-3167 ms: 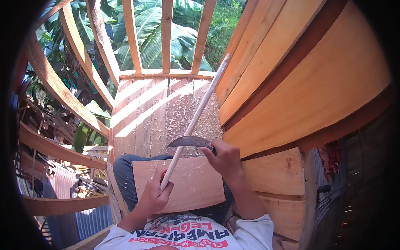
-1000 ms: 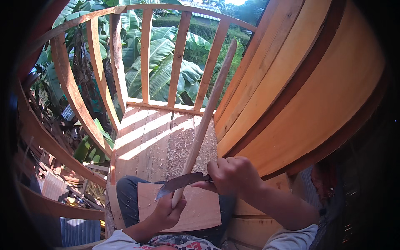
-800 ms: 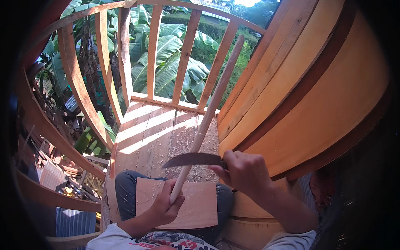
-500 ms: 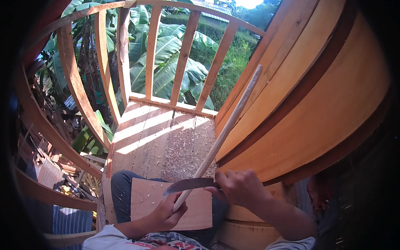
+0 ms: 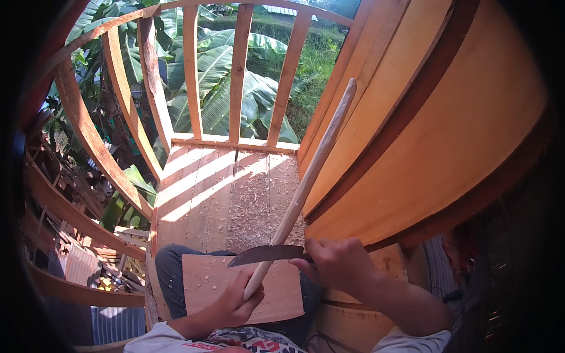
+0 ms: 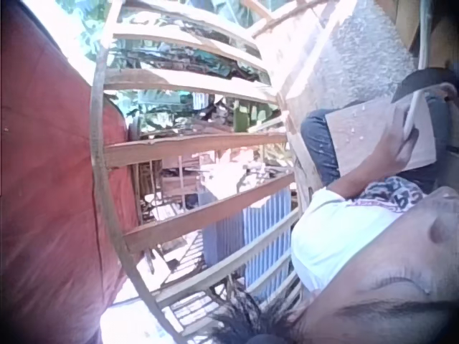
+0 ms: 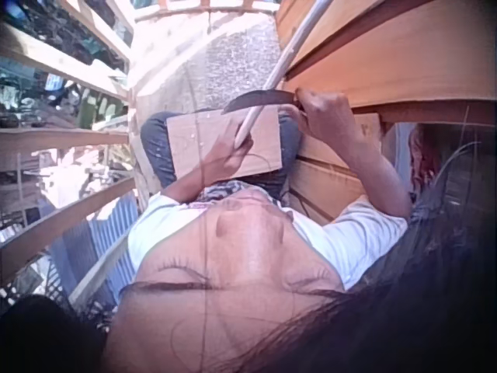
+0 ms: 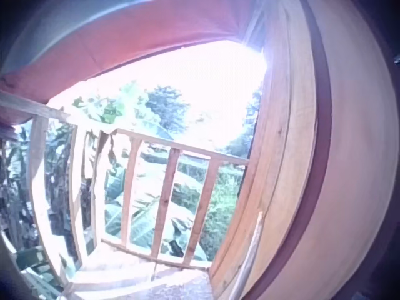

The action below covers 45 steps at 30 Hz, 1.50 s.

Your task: The person sits cross-legged on a wooden platform and uses a curved knife to shave and shape a long wooden stick. They repeatedly scrape the surface, creating wood shavings, and occasionally rotate the stick to work on different sides.

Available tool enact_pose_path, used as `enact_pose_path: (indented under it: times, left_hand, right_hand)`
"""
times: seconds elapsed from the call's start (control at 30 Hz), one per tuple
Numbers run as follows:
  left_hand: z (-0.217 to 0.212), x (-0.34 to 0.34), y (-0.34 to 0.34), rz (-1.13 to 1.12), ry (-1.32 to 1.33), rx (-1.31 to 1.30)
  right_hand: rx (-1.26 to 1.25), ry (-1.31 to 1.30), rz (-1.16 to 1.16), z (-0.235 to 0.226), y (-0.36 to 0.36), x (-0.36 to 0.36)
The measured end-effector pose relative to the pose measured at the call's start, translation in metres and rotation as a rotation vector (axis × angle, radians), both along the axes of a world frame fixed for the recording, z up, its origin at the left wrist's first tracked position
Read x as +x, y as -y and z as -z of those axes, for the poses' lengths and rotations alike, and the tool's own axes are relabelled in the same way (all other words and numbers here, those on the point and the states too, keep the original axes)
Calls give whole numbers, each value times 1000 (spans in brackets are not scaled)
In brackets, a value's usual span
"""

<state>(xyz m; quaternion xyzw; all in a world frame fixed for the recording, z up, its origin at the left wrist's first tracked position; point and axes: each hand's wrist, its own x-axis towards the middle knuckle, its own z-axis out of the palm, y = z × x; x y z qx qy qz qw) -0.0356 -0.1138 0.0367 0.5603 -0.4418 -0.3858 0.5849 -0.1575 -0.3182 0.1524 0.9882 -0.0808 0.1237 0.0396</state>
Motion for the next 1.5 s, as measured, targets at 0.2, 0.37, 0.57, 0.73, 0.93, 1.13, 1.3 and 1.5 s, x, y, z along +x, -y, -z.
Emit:
enact_pose_path:
  times: [0.2,0.37,0.57,0.73,0.93,1.13,1.3,1.5]
  left_hand:
    - [6,-1,-2,3,-10,1]
    - [8,5,2,8,61,26]
    - [13,-2,-5,41,-23,-4]
    - [12,3,-9,63,47,27]
    - [8,9,-22,-6,-15,-71]
    - [10,19,-32,-19,-15,17]
    - [16,28,-51,-34,-29,9]
    - [20,40,-62,-107,-67,43]
  right_hand:
    - [28,67,6,-10,15,7]
    - [-8,22,228,-8,48,2]
    - [-31,29,63,3,29,-1]
    - [-90,5,-27,-7,14,5]
    - [40,222,138,-31,26,13]
    - [26,74,229,-29,21,38]
    - [-117,-35,-182,-9,-28,57]
    - [69,204,-30,-21,-20,86]
